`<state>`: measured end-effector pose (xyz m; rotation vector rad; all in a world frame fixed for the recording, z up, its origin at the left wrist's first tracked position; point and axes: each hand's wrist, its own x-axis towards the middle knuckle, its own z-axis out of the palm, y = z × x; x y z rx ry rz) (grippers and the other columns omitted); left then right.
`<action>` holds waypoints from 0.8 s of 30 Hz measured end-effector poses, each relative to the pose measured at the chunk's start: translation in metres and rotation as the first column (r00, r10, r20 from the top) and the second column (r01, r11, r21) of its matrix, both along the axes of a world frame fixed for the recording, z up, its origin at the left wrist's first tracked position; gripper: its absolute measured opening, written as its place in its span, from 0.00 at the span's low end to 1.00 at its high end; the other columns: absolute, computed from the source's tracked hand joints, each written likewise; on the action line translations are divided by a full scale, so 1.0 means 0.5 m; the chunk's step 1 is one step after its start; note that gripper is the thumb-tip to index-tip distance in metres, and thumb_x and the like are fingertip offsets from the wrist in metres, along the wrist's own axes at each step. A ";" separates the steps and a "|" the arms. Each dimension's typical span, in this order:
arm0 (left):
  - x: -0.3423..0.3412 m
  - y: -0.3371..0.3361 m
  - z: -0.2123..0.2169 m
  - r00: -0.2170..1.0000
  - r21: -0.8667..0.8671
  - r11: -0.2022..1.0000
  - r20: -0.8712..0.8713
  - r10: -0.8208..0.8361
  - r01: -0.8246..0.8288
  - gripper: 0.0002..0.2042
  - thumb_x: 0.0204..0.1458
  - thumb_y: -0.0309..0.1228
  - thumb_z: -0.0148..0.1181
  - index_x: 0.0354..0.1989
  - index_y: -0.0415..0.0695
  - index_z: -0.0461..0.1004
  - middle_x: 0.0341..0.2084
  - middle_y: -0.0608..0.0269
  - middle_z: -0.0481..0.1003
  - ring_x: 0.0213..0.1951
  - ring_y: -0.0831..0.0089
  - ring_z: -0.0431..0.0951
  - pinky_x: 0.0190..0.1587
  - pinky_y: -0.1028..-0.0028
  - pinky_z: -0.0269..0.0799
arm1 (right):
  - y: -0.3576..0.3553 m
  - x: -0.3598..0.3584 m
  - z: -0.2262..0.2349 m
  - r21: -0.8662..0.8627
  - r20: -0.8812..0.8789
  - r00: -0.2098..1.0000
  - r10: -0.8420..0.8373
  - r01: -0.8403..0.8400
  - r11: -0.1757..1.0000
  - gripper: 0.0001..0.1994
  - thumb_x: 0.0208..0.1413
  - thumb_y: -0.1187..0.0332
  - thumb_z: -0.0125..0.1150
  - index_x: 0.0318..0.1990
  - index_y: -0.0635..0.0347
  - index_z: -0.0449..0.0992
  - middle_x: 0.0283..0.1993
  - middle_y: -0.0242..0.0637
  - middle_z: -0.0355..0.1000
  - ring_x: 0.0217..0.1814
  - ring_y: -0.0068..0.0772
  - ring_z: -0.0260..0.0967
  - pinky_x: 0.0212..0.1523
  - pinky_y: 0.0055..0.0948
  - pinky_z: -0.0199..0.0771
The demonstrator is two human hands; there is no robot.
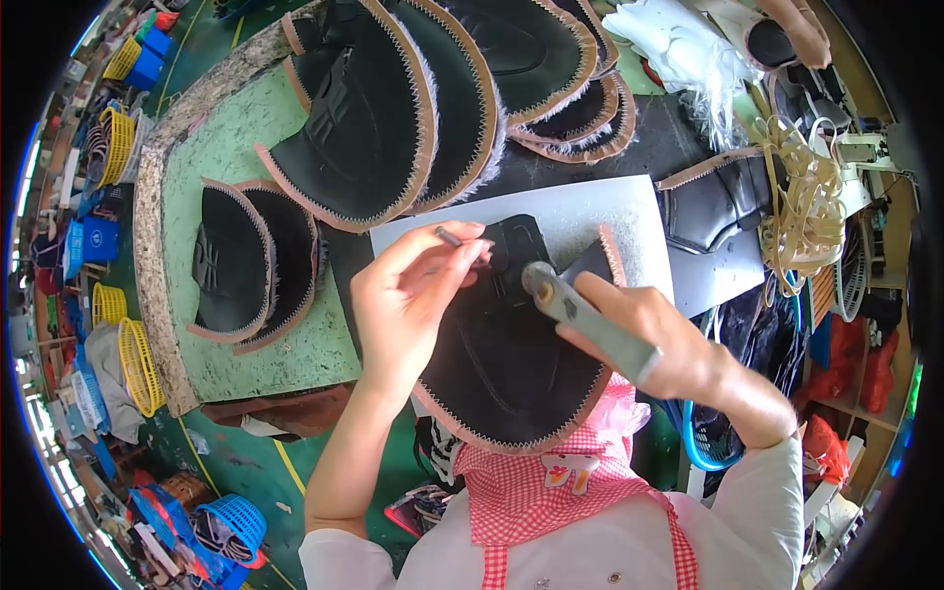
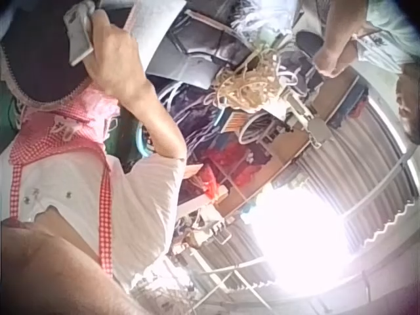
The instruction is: Assembling and hammering leather shoe upper components at an industrial workbench.
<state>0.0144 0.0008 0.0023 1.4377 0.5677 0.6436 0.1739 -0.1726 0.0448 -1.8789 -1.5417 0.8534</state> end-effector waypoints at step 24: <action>0.000 0.009 -0.035 0.977 -0.113 0.989 -0.198 0.077 -0.100 0.06 0.58 0.23 0.61 0.41 0.36 0.80 0.34 0.63 0.82 0.36 0.79 0.81 0.38 0.79 0.77 | 0.064 0.032 0.019 0.147 -0.006 0.997 0.083 -0.081 0.986 0.09 0.61 0.68 0.60 0.43 0.65 0.73 0.32 0.49 0.69 0.27 0.59 0.68 0.34 0.45 0.67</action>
